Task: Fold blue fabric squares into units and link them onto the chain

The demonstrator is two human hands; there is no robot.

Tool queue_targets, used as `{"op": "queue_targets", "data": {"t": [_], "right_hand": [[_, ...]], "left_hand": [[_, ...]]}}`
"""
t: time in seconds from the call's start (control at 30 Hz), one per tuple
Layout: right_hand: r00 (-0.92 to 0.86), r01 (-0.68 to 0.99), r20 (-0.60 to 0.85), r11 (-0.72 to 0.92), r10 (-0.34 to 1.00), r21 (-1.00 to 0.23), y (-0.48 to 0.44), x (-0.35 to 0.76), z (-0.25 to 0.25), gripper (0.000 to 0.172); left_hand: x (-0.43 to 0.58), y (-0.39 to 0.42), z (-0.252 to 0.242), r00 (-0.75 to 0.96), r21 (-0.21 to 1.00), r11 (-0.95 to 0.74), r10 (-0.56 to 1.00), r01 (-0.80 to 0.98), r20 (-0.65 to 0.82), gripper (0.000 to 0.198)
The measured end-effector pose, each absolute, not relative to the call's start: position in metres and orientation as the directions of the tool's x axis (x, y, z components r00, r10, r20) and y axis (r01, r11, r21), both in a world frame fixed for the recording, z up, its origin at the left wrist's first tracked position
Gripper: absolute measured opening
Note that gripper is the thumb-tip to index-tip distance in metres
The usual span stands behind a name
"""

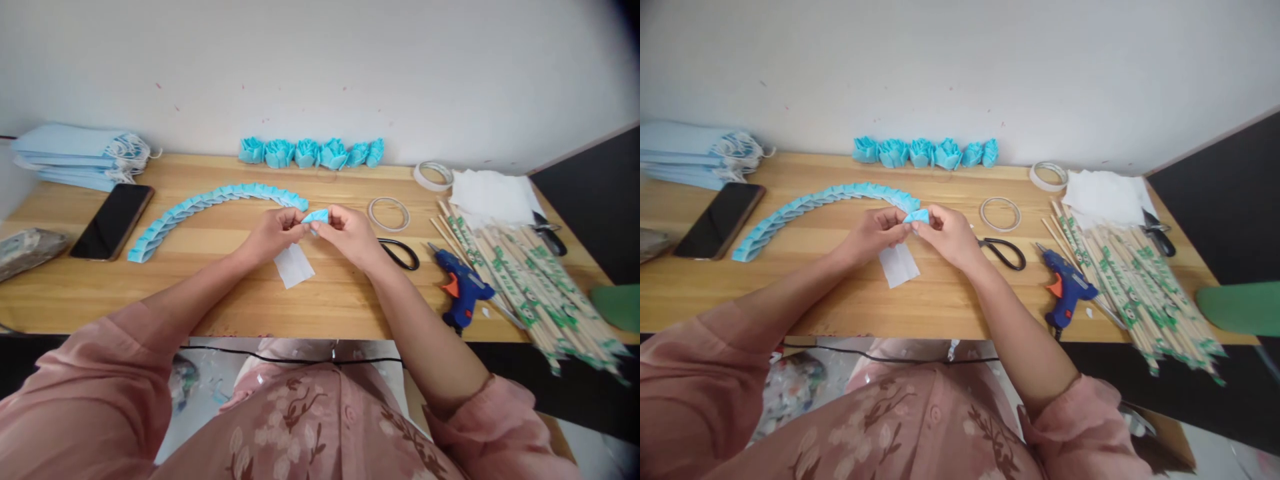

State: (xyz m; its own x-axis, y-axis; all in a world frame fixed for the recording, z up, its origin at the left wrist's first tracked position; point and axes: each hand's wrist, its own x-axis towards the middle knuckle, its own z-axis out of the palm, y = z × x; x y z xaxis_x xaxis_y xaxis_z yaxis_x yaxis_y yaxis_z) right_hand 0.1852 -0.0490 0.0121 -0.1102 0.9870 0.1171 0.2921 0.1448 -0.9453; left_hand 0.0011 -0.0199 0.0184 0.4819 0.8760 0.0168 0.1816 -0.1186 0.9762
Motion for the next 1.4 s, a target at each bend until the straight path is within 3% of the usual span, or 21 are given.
{"op": "queue_targets", "data": {"t": [0.13,0.33,0.5,0.63,0.77,0.97,1.17,1.4], "right_hand": [[-0.086,0.302,0.175,0.193,0.981,-0.933,-0.046,0.187,0.012,0.027],[0.272,0.280,0.310,0.233,0.911,-0.931,-0.034,0.217,0.033,0.025],[0.255,0.416,0.352,0.227,0.901,-0.881,-0.046,0.239,0.050,0.030],[0.270,0.503,0.293,0.125,0.917,-0.855,-0.066,0.250,0.035,0.025],[0.270,0.709,0.303,0.024,0.914,-0.705,-0.081,0.260,0.017,0.021],[0.249,0.805,0.268,-0.045,0.931,-0.592,-0.086,0.263,0.010,0.018],[0.083,0.878,0.218,0.032,0.972,-0.477,-0.084,0.245,0.007,0.014],[-0.023,0.981,0.251,0.070,0.968,-0.179,-0.083,0.233,0.003,0.017]], "left_hand": [[-0.001,-0.018,0.017,0.458,0.966,-0.129,0.889,0.225,0.012,0.023],[0.000,-0.014,0.016,0.370,0.979,-0.077,0.929,0.189,0.002,0.016],[0.000,-0.012,0.016,0.333,0.988,-0.086,0.942,0.129,0.039,0.015],[0.001,-0.011,0.019,0.310,0.988,-0.100,0.949,0.121,0.058,0.013],[0.002,-0.011,0.022,0.293,0.987,-0.090,0.955,0.134,0.047,0.012],[0.002,-0.010,0.023,0.278,0.987,-0.082,0.960,0.138,0.041,0.014],[0.001,-0.010,0.022,0.299,0.987,-0.078,0.954,0.144,0.031,0.016],[0.001,-0.009,0.014,0.311,0.988,-0.089,0.949,0.128,0.045,0.013]]}}
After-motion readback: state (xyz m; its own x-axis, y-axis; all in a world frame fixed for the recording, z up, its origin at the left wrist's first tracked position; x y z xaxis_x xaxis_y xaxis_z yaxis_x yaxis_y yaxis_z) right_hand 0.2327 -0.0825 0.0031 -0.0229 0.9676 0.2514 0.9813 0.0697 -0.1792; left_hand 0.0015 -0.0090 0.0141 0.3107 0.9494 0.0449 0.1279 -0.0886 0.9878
